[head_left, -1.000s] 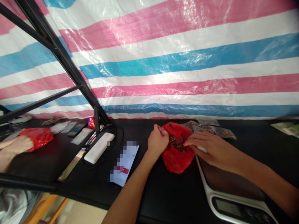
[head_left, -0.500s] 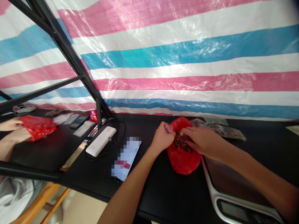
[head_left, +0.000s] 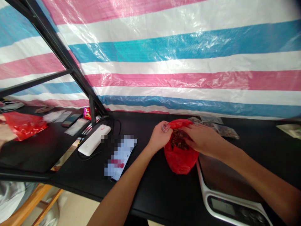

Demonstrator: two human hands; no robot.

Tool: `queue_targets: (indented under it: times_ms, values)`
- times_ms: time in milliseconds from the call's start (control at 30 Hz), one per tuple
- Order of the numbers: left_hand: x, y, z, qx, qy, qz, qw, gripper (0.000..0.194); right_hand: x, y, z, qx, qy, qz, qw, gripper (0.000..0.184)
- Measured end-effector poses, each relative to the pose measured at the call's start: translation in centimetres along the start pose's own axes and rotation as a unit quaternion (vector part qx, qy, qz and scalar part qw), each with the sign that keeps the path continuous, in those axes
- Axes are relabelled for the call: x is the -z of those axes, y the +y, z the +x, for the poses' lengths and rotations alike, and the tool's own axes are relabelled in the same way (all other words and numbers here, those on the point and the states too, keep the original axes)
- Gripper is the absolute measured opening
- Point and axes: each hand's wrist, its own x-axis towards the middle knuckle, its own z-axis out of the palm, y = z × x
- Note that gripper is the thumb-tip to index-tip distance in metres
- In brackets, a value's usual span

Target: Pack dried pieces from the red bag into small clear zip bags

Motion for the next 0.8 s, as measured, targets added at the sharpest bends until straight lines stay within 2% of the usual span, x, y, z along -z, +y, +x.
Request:
queue_targets:
  times_ms: [100, 200, 333, 500, 633, 800]
  values:
    - [0.1, 0.6, 0.0, -0.023, 0.005, -0.025, 0.999, 0.002, 0.4, 0.0, 0.3, -0.015, -0.027, -0.061, 0.998, 0.029]
    - [0.1, 1.1, -0.1, -0.031, -0.006, -0.053, 0.998, 0.003, 0.7, -0.1, 0.5, -0.028, -0.024, -0.078, 0.996, 0.026]
    - [-0.2, 1.1, -0.1, 0.004, -0.004, -0.097, 0.995, 0.005, 0.2, -0.3, 0.4, -0.003, -0.028, -0.091, 0.996, 0.034]
    - [-0.7, 0.9, -0.2, 0.069, 0.018, -0.184, 0.98, 0.012, -1.0, -0.3, 0.1, 0.024, -0.032, -0.076, 0.996, 0.038]
    - [-0.8, 1.1, -0.3, 0.078, 0.043, -0.213, 0.973, 0.01, -0.7, -0.3, 0.3, 0.023, -0.039, -0.062, 0.997, 0.035]
    - [-0.9, 1.4, -0.7, 0.075, 0.044, -0.193, 0.977, 0.012, 0.2, -0.8, 0.6, -0.018, -0.045, -0.005, 0.999, 0.026]
